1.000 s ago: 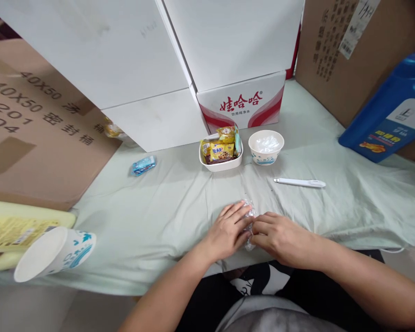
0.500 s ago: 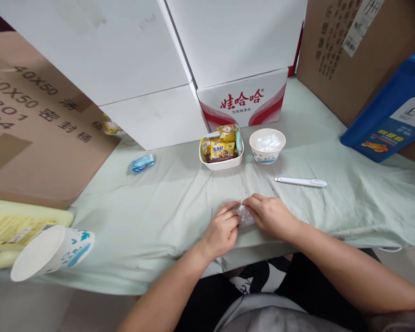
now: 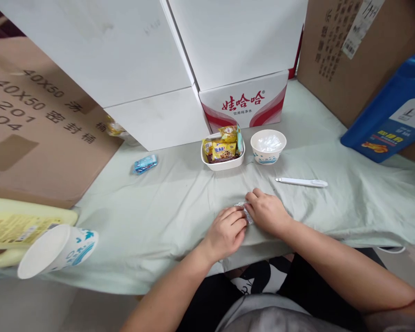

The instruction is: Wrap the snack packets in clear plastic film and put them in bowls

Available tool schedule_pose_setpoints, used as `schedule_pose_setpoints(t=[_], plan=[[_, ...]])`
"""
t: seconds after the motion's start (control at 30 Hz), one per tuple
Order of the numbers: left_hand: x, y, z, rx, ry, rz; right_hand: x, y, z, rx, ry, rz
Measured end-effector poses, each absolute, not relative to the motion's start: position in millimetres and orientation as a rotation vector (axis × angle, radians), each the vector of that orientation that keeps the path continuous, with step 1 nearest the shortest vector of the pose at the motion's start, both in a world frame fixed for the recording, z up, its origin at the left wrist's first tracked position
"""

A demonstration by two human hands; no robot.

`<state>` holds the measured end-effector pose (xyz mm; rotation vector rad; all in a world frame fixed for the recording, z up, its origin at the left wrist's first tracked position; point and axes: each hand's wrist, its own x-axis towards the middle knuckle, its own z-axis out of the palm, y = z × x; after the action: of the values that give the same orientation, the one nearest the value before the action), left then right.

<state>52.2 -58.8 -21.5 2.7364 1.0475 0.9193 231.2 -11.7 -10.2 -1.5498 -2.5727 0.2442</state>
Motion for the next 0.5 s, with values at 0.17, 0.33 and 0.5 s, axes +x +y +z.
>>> schedule_pose_setpoints(t=[0.17, 0.33, 0.5], plan=[[50.0, -54.5, -24.4, 2.671, 1.062, 0.868, 250.7, -0.3, -5.4, -1.6, -2.413, 0.188], [49.7, -54.3, -25.5, 2.663, 1.033, 0.824, 250.0, -9.7, -5.8, -1.033, -2.584, 0.345], [50.1, -54.3, -24.6, 2.709, 1.082, 0.795, 247.7, -11.7, -10.9, -1.13, -2.57, 0.458]])
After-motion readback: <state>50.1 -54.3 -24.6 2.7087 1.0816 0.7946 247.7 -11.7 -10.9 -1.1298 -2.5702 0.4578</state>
